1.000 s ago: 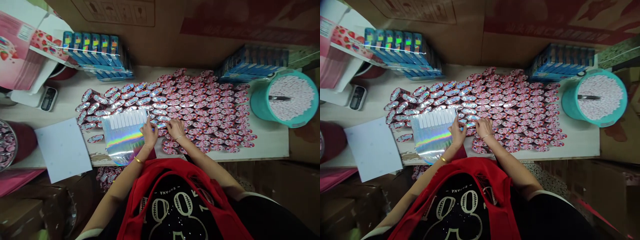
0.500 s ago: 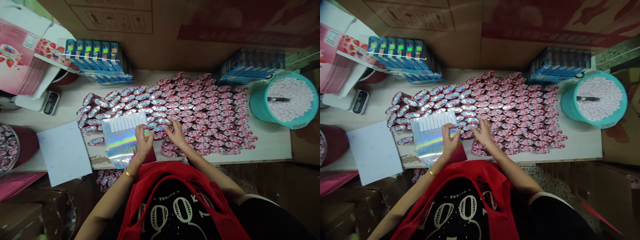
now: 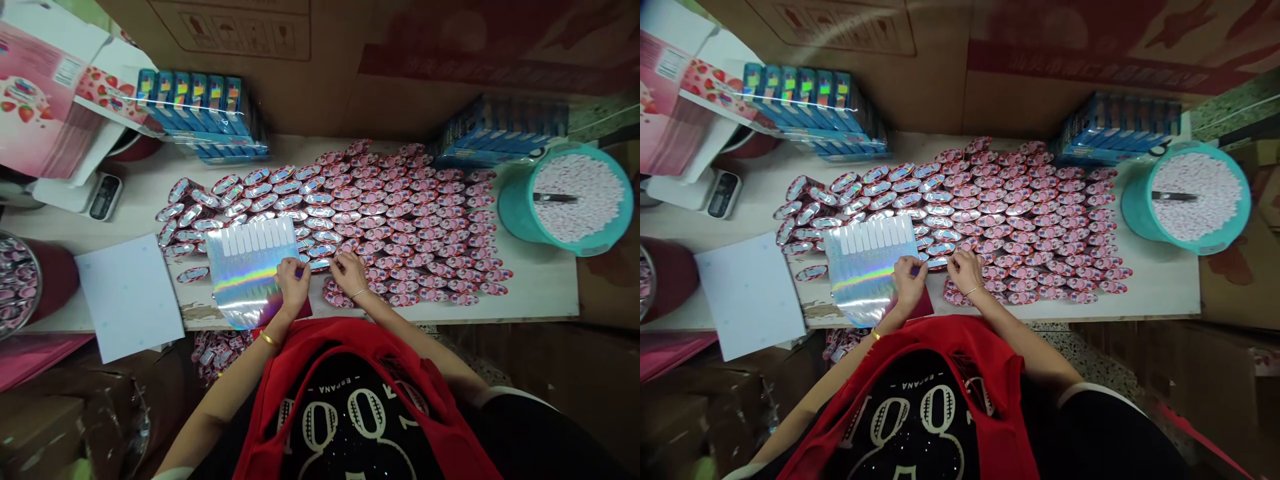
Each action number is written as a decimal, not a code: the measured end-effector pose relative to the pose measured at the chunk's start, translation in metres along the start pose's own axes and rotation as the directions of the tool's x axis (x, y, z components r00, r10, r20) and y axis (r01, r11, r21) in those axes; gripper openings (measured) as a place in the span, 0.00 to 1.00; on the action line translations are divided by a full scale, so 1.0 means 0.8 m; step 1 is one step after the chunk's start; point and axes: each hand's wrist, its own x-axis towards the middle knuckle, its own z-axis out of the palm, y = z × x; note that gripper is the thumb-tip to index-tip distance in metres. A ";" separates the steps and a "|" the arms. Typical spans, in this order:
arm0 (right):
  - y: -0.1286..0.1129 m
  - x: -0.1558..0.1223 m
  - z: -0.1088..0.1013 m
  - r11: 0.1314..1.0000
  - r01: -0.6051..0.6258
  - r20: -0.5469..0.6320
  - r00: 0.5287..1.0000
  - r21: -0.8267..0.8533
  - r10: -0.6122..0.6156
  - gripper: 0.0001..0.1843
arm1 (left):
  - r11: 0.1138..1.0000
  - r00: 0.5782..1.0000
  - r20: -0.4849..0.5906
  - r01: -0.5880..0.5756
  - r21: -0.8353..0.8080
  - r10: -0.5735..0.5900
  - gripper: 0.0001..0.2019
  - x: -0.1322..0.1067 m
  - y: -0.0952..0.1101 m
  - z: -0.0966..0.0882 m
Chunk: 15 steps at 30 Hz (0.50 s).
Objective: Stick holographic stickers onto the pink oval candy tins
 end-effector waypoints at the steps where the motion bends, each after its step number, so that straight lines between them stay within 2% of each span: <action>1: 0.001 0.000 0.000 0.995 0.038 -0.002 0.999 -0.090 -0.039 0.12 | 0.999 1.000 0.009 -0.021 0.044 0.021 0.04 0.001 0.000 0.001; 4: 0.004 0.003 0.004 0.960 0.121 0.041 0.993 -0.252 -0.114 0.13 | 0.989 0.997 0.036 -0.076 0.127 0.072 0.04 0.003 0.000 0.005; 8: 0.005 0.007 0.010 0.919 0.170 0.110 0.984 -0.355 -0.140 0.11 | 0.977 0.992 0.068 -0.115 0.181 0.104 0.03 0.005 -0.002 0.008; 12: 0.006 0.010 0.013 0.921 0.099 0.107 0.992 -0.378 -0.062 0.07 | 0.974 0.994 0.072 -0.094 0.208 0.081 0.02 0.003 0.001 0.012; 15: 0.007 0.010 0.011 0.937 0.066 0.080 0.996 -0.343 -0.040 0.14 | 0.984 0.998 0.031 -0.067 0.163 0.063 0.09 0.008 -0.002 0.004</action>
